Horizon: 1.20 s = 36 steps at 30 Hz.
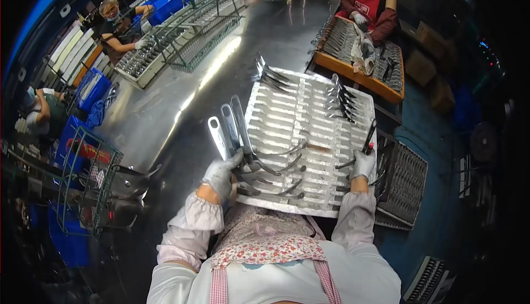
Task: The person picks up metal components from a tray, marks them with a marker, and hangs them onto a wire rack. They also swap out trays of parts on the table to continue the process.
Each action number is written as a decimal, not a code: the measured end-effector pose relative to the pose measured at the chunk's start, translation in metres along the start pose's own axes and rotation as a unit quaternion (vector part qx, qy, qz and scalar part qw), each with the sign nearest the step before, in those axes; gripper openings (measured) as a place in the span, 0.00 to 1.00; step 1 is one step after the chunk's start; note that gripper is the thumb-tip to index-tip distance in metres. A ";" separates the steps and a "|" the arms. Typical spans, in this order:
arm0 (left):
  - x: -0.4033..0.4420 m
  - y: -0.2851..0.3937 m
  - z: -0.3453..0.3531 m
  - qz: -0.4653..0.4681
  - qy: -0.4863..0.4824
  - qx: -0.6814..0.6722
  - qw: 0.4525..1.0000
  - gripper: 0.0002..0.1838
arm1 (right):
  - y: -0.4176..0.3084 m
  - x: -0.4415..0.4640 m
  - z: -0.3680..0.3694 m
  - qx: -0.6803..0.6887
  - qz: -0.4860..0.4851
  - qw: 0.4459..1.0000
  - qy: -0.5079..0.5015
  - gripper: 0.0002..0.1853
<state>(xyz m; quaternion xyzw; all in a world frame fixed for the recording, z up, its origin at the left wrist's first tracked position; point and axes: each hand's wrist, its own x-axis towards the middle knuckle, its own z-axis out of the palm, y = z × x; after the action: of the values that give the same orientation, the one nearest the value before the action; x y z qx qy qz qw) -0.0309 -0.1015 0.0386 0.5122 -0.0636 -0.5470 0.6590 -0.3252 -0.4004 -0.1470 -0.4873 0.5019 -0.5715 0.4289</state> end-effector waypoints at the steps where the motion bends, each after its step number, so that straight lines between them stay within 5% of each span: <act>1: -0.009 -0.009 0.000 -0.029 0.015 -0.036 0.999 0.17 | -0.034 -0.022 0.000 0.031 0.037 0.997 -0.062 0.25; 3: -0.005 -0.037 -0.015 -0.033 -0.029 -0.096 0.994 0.17 | -0.115 -0.072 0.013 0.090 0.125 0.970 -0.189 0.24; 6: -0.025 -0.046 0.002 -0.057 0.047 -0.023 0.997 0.19 | -0.152 -0.126 0.033 -0.102 0.005 0.940 -0.325 0.20; 7: -0.024 -0.053 0.000 -0.025 0.007 -0.066 0.997 0.20 | -0.156 -0.141 0.039 -0.142 -0.068 0.921 -0.357 0.20; 10: -0.028 -0.060 -0.001 -0.046 0.001 -0.097 0.994 0.21 | -0.176 -0.177 0.054 -0.159 -0.083 0.872 -0.455 0.21; 21: -0.049 -0.065 -0.028 -0.057 -0.072 -0.225 0.970 0.23 | -0.146 -0.210 0.068 -0.074 0.020 0.885 -0.460 0.20; 26: -0.042 -0.056 -0.029 -0.005 -0.065 -0.226 0.972 0.33 | -0.132 -0.212 0.069 -0.090 0.027 0.882 -0.462 0.20; 32: -0.035 -0.054 -0.042 -0.005 -0.102 -0.238 0.966 0.42 | -0.142 -0.207 0.076 -0.140 -0.045 0.861 -0.487 0.19; 35: -0.039 -0.049 -0.047 -0.009 -0.091 -0.244 0.965 0.45 | -0.165 -0.201 0.088 -0.273 0.072 0.818 -0.501 0.21; 36: -0.039 -0.050 -0.050 -0.006 -0.100 -0.257 0.961 0.46 | -0.163 -0.197 0.088 -0.278 0.029 0.815 -0.507 0.19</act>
<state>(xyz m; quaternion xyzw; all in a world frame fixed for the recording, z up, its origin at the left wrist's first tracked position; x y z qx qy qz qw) -0.0467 -0.0348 -0.0035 0.2686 0.0169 -0.5974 0.7555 -0.2079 -0.2004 -0.0086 -0.7916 0.3644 -0.0667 0.4859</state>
